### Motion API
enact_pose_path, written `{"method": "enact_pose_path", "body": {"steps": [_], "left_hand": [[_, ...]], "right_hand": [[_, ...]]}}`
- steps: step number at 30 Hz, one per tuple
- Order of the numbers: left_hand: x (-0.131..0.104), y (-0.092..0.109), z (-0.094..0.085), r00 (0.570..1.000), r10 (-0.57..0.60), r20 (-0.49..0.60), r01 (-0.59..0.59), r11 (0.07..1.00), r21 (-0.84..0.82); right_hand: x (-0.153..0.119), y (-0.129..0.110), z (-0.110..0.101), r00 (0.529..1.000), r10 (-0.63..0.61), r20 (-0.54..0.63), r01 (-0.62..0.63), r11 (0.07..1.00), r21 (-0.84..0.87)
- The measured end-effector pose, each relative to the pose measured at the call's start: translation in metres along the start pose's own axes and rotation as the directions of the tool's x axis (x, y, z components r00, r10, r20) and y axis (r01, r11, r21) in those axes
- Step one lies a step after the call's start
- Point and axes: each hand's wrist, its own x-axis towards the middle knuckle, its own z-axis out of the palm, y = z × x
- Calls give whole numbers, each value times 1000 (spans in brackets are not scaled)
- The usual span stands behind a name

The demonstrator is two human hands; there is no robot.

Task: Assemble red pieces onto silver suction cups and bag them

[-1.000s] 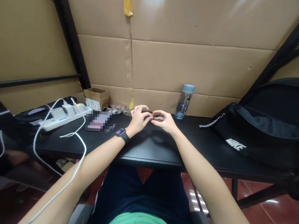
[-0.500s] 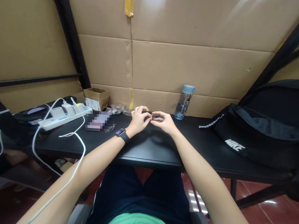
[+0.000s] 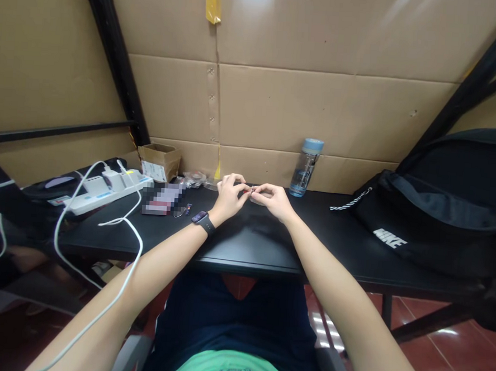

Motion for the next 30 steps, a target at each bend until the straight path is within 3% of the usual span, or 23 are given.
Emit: {"method": "enact_pose_path", "body": {"steps": [4, 12, 21, 26, 30], "left_hand": [[0, 2, -1, 1000, -5, 1, 5, 1000, -3], [1, 3, -4, 1000, 14, 10, -14, 1000, 16], [-1, 3, -1, 996, 69, 47, -70, 997, 22], [1, 7, -8, 995, 57, 87, -52, 996, -67], [1, 4, -15, 975, 159, 157, -142, 983, -115]], "right_hand": [[1, 2, 0, 1000, 24, -3, -24, 998, 61], [0, -1, 4, 996, 64, -66, -64, 998, 2], [2, -1, -1, 993, -98, -72, 77, 964, -256], [4, -1, -8, 988, -136, -72, 103, 931, -349], [5, 1, -12, 989, -148, -28, 127, 919, -372]]}}
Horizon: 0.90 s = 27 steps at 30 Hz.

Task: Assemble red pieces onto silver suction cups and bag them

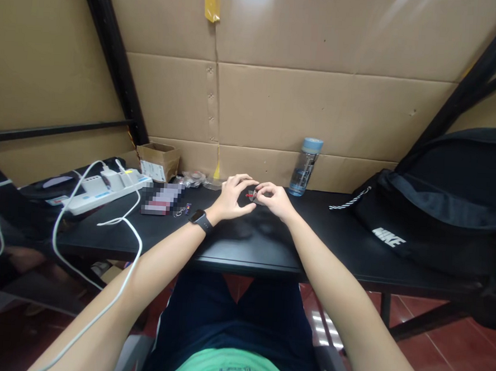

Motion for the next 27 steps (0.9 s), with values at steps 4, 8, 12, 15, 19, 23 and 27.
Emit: {"method": "enact_pose_path", "body": {"steps": [4, 8, 12, 15, 19, 23, 27], "left_hand": [[-1, -4, 1, 1000, 10, 18, -10, 999, 38], [0, -5, 4, 1000, -13, 11, 12, 997, 71], [0, -4, 5, 1000, 2, 4, -3, 996, 88], [0, -4, 3, 1000, 5, 0, -5, 996, 91], [1, -10, -1, 999, -55, -2, 55, 995, 85], [-1, -18, 1, 988, -51, 143, 44, 998, 49], [-5, -23, 5, 948, -45, 315, 36, 999, 34]], "right_hand": [[0, 2, 0, 1000, 7, 26, -6, 1000, -19], [1, 0, 0, 999, 6, 50, -3, 998, -55], [1, -2, 0, 998, 11, 69, -3, 994, -109], [2, -3, -3, 997, 22, 79, -11, 991, -136], [2, -4, -9, 998, 40, 50, -32, 986, -161], [1, -2, -13, 996, 35, 84, -16, 975, -223], [0, 0, -12, 989, 12, 147, 38, 942, -333]]}}
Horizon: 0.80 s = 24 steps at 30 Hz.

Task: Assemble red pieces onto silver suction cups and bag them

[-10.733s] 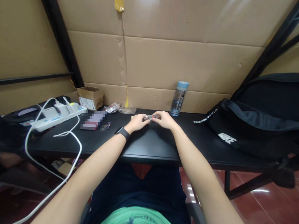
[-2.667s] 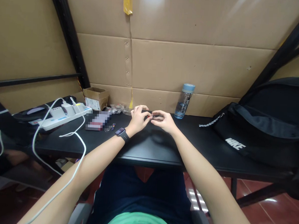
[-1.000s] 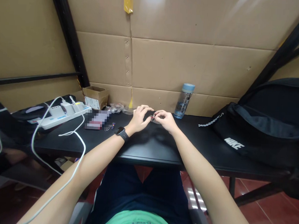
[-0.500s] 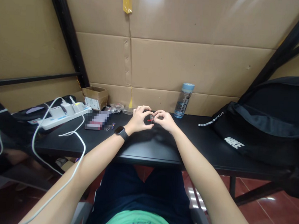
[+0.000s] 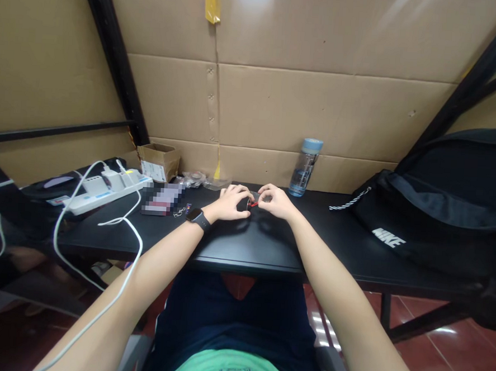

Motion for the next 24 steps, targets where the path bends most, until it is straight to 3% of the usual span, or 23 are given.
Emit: {"method": "enact_pose_path", "body": {"steps": [5, 13, 24], "left_hand": [[-1, -2, 1, 996, -14, 92, 14, 1000, -7], [3, -2, 8, 1000, 24, 17, -23, 997, -69], [5, 2, 14, 1000, 4, 21, -1, 991, -135]], "right_hand": [[-1, -4, 1, 998, -54, 41, 56, 997, -58], [-3, -7, 0, 988, -79, 134, 93, 991, -100], [-4, -10, -5, 977, -86, 195, 105, 991, -88]]}}
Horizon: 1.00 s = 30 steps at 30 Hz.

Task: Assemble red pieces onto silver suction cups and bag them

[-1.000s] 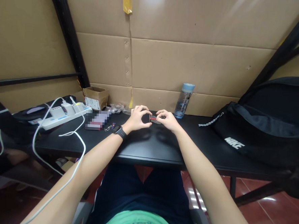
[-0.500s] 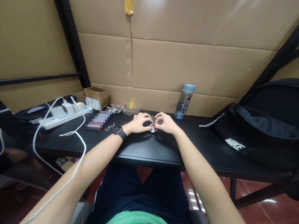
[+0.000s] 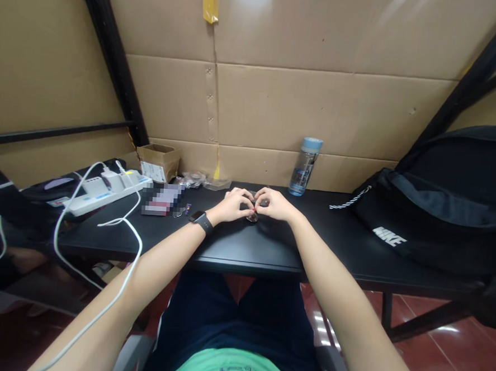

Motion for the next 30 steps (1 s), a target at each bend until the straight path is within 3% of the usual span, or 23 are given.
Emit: {"method": "enact_pose_path", "body": {"steps": [13, 18, 22, 25, 27, 30], "left_hand": [[1, -2, 0, 999, -47, 4, 47, 999, -22], [0, -5, -7, 999, -4, 35, 3, 1000, 26], [-2, -16, -19, 998, -19, -57, 24, 995, 94], [-4, -29, -28, 989, -68, -133, 82, 992, 100], [-7, -38, -31, 978, -121, -172, 142, 984, 112], [-11, -51, -33, 959, -218, -179, 250, 952, 179]], "right_hand": [[-1, -4, -1, 999, 14, 39, -13, 1000, -28], [-2, -4, 0, 998, 35, 60, -34, 999, -23], [-1, 0, -1, 997, 3, 75, -1, 999, -34], [-1, 7, -7, 1000, -5, 13, 5, 999, -35], [-3, 15, -16, 997, 45, -65, -49, 997, -59], [-11, 30, -32, 961, 221, -169, -251, 950, -187]]}}
